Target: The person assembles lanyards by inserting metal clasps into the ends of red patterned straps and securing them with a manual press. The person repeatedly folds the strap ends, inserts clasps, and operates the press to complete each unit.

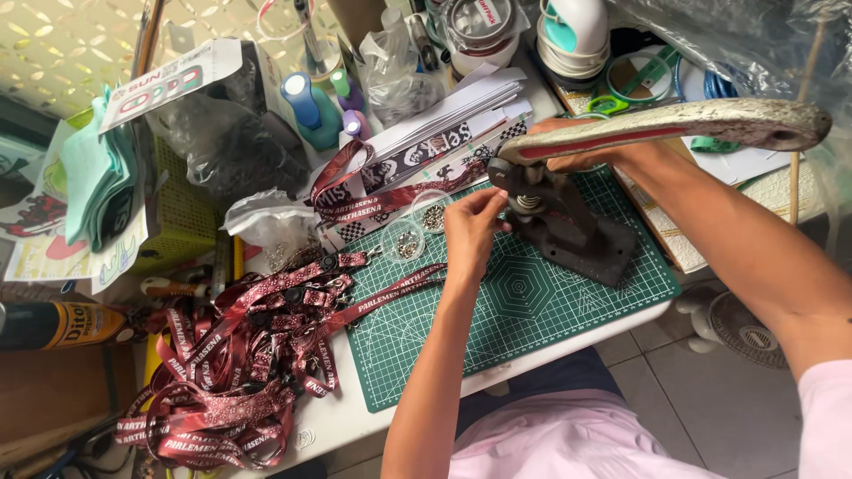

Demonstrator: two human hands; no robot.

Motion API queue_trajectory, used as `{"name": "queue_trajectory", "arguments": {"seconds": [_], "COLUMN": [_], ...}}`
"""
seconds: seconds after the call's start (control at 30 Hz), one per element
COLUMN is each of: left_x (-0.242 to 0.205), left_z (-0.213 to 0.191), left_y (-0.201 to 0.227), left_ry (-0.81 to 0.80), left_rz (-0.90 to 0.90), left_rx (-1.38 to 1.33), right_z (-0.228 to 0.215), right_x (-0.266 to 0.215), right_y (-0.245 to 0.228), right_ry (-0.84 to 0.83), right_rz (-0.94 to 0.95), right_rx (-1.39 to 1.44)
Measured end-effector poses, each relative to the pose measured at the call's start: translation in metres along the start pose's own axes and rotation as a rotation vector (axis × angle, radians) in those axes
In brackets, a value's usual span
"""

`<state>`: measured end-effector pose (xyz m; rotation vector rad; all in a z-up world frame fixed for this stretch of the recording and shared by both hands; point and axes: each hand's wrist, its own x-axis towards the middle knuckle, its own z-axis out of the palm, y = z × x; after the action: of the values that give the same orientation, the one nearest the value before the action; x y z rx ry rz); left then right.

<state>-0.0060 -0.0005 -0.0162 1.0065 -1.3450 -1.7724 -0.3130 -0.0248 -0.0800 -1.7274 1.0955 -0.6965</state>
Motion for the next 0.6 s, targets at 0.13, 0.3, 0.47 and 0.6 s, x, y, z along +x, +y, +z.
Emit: {"name": "queue_trajectory", "arguments": {"seconds": [0.13,0.3,0.47,0.6], "left_x": [-0.006,-0.012,-0.017,-0.022], "left_z": [0.003,0.004,0.009,0.011], "left_y": [0.007,0.015,0.017,0.019], "left_ry": [-0.02,-0.017,0.025,0.046], "left_rz": [-0.015,-0.032,-0.009,0.004], "left_rx": [0.202,0.403,0.424,0.492], "right_z": [-0.004,-0.008,-0.01,-0.005], "right_x": [0.016,0.021,0.017,0.012], "right_y": [0.039,0.078,0.082,0.067], "right_ry": [0.17,-0.016,0.363,0.34], "right_rz": [0.969,1.023,0.896,0.848], "right_rx": [2.772,2.806,3.0,2.953]}}
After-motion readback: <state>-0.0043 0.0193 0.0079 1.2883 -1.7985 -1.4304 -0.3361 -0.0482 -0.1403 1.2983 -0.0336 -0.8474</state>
